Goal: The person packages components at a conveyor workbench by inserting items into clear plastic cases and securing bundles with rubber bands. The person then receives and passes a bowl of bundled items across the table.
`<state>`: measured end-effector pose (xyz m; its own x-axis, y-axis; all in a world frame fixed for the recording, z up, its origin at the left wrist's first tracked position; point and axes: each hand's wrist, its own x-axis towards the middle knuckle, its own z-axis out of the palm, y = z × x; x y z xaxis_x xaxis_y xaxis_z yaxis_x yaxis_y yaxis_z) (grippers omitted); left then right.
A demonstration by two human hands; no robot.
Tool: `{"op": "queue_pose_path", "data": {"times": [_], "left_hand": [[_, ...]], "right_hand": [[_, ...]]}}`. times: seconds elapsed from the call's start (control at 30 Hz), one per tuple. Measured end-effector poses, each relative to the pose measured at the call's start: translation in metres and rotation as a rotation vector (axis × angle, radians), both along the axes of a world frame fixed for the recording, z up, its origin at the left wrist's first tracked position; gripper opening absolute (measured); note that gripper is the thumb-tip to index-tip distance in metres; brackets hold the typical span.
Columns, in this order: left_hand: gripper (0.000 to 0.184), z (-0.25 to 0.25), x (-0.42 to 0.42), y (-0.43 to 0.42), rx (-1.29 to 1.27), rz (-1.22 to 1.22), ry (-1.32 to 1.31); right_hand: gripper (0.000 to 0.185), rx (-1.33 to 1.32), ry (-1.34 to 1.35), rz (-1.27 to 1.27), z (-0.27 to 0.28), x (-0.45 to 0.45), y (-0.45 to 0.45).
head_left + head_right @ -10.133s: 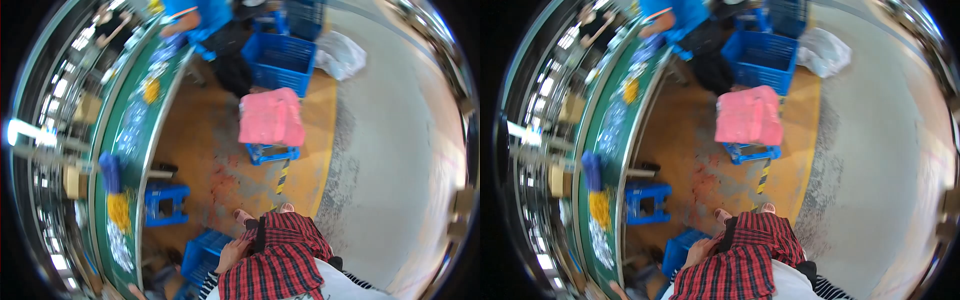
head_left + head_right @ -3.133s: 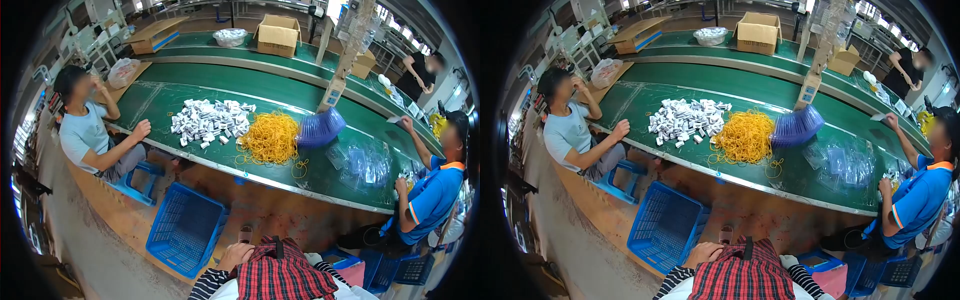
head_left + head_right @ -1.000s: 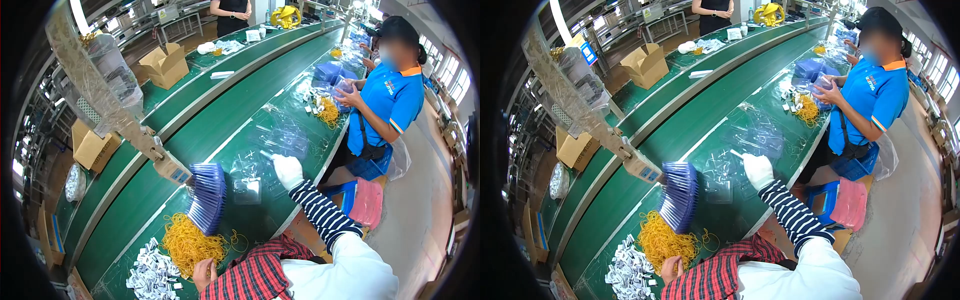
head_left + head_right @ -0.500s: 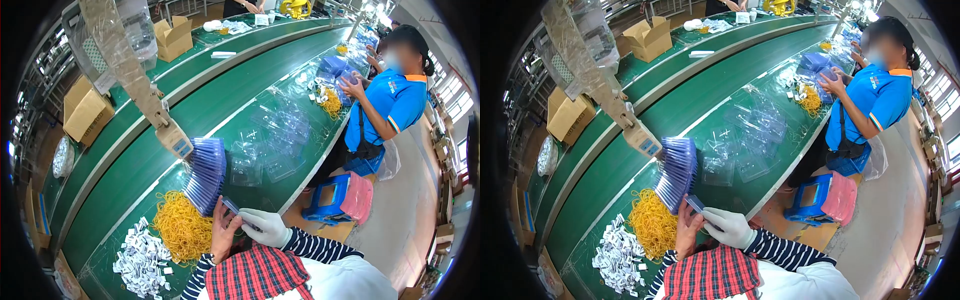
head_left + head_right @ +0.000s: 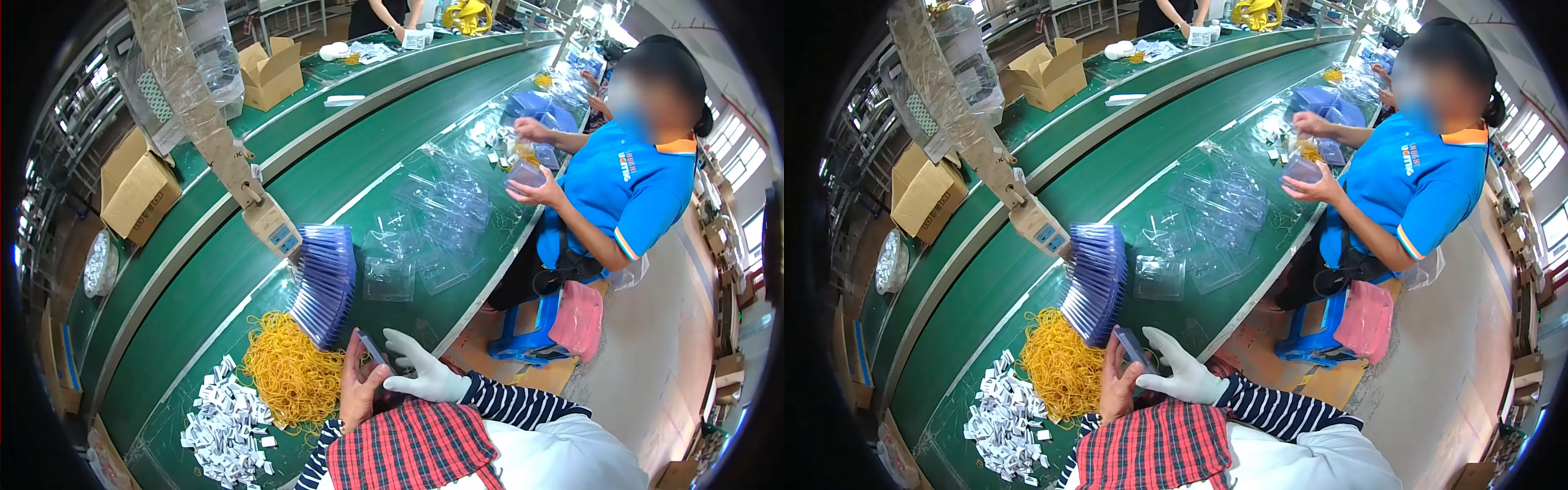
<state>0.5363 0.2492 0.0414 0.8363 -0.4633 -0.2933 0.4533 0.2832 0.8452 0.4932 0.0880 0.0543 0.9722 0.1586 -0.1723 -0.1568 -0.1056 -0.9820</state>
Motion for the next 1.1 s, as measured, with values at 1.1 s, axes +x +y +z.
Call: {"op": "queue_pose_path", "data": {"times": [1.1], "left_hand": [[0.018, -0.04, -0.018, 0.01, 0.287, -0.284, -0.14]], "right_hand": [[0.09, 0.181, 0.007, 0.063, -0.019, -0.021, -0.004]]}}
